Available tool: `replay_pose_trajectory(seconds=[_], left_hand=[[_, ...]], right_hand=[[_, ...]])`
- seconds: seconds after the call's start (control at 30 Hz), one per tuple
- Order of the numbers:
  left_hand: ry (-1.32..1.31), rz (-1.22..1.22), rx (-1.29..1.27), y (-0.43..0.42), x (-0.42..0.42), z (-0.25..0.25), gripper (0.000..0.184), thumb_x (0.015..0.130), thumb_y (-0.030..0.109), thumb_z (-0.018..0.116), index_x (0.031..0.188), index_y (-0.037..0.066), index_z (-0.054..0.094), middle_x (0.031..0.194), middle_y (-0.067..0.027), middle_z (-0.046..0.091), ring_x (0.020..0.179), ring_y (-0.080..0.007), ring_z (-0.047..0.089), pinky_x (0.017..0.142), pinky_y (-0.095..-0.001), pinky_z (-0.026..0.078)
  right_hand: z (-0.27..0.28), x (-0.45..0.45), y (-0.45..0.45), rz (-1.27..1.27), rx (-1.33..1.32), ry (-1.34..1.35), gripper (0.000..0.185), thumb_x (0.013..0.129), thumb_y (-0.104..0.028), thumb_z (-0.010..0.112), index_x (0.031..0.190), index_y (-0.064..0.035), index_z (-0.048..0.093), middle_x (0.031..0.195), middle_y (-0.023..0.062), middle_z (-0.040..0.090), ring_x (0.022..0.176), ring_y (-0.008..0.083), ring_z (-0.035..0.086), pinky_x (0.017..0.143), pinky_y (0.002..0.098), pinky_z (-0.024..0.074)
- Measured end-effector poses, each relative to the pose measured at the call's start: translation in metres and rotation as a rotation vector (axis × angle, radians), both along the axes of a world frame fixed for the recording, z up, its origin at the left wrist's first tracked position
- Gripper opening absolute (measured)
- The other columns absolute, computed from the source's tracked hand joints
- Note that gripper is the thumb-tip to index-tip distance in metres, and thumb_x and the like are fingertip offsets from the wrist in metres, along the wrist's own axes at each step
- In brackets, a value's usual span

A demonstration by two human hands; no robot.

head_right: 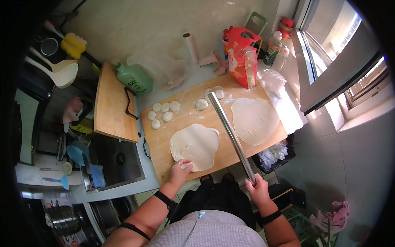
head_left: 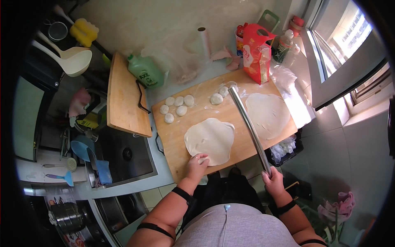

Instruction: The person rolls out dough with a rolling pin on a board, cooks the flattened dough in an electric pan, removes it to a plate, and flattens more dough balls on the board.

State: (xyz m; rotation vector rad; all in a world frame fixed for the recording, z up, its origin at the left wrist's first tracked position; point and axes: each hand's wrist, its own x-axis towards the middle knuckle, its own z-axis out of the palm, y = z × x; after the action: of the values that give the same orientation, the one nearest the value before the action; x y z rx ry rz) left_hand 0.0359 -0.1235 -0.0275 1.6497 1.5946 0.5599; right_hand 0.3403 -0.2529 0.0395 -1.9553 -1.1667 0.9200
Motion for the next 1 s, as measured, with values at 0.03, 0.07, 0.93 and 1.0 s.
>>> replay_pose_trajectory(seconds=[0.03,0.07,0.93,1.0], left_hand=[[-0.001,-0.002,0.004,0.005,0.008,0.015,0.034,0.079,0.016,0.072,0.110,0.006,0.062,0.102,-0.0156,0.065,0.089,-0.0235,0.065,0.079,-0.0324,0.051],[-0.079,0.001,-0.024,0.012,0.016,0.030,0.033,0.079,0.015,0.072,0.109,0.006,0.065,0.105,-0.0165,0.066,0.092,-0.0245,0.065,0.081,-0.0329,0.051],[-0.083,-0.529,-0.393,0.105,-0.039,0.147,0.057,0.086,0.011,0.066,0.139,0.003,0.045,0.098,-0.0024,0.062,0.077,-0.0074,0.057,0.072,-0.0237,0.050],[0.207,-0.552,-0.263,0.085,-0.070,0.091,0.057,0.083,0.011,0.068,0.137,0.005,0.049,0.092,-0.0026,0.060,0.078,-0.0089,0.058,0.074,-0.0247,0.051]], right_hand=[[0.002,0.000,0.000,-0.002,0.004,-0.001,0.028,0.083,-0.014,0.068,0.071,-0.0024,0.046,0.055,0.0051,0.042,0.052,0.0110,0.039,0.049,0.0303,0.0384],[0.005,0.000,0.001,-0.014,0.019,0.008,0.028,0.083,-0.014,0.068,0.071,-0.0025,0.046,0.055,0.0048,0.042,0.052,0.0108,0.039,0.049,0.0301,0.0382],[-0.001,0.003,-0.003,-0.091,0.064,0.011,0.025,0.084,-0.013,0.067,0.073,-0.0026,0.048,0.057,0.0023,0.043,0.054,0.0088,0.039,0.049,0.0290,0.0379],[0.002,0.001,-0.001,-0.067,0.060,-0.004,0.026,0.084,-0.014,0.068,0.072,-0.0026,0.047,0.056,0.0036,0.043,0.053,0.0095,0.040,0.048,0.0297,0.0377]])
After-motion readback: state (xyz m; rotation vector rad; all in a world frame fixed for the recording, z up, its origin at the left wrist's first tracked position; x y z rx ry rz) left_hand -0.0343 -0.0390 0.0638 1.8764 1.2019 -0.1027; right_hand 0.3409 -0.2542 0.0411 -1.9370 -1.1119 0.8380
